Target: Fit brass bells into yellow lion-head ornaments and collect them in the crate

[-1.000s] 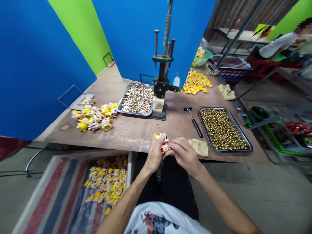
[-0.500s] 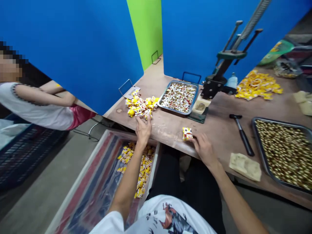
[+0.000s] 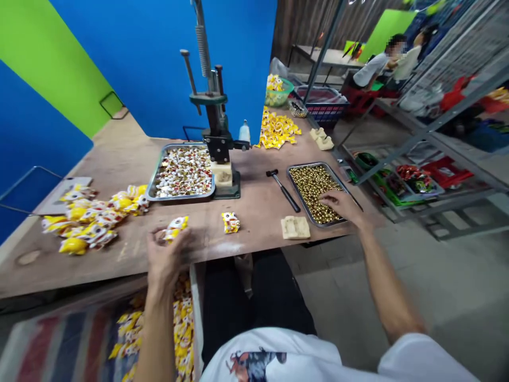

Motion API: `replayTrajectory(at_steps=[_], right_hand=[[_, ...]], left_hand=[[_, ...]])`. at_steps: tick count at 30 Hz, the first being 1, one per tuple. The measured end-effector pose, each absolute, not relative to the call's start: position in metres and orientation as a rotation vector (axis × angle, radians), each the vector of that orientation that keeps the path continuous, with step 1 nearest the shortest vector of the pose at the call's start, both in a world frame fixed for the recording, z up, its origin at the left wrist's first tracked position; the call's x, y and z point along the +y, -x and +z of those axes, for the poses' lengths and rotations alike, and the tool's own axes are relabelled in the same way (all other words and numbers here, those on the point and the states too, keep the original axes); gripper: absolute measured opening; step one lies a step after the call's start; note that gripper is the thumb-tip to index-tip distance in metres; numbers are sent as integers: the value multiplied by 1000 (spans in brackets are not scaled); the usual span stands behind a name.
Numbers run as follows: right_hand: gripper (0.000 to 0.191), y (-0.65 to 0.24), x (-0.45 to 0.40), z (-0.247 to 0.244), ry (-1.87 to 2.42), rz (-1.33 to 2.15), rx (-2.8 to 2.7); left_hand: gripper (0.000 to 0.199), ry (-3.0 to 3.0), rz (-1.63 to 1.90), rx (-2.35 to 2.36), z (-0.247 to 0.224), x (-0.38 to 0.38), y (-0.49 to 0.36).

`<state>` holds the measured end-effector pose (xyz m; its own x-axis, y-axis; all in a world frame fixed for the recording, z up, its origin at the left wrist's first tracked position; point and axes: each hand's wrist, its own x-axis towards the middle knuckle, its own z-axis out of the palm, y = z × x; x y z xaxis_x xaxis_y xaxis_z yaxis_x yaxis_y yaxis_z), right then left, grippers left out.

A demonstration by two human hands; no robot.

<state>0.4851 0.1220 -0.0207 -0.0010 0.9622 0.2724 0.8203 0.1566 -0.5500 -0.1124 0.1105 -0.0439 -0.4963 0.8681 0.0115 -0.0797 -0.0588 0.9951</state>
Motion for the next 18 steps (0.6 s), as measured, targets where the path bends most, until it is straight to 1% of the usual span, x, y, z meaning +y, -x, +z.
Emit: replayTrajectory(at_steps=[2,4,9,11,14,16,18], right_hand=[[26,-487,127,-29,1653,365,-1944],[21,-477,131,-34,1651,343,-1992],[15,-468,138,-33,1682,346,-2028],[15,-472,140,-31,1663,337,-2045],[21,-470,138,-27,1591,214,-2005],[25,-452,133,-22,1510,136,-1908],[27,-417,121,-15,1412,164,-1817]], left_hand=[[81,-818,1570,1319,-34,99,73],[82,-738,1496,1169,-24,91,41],[65,-652,1276,825,-4,80,-5],[67,-663,1238,774,-1,79,-15],[75,-684,1266,800,-2,78,-26],[79,-696,1287,814,-4,78,-32],[78,-700,1284,790,-5,77,-37]])
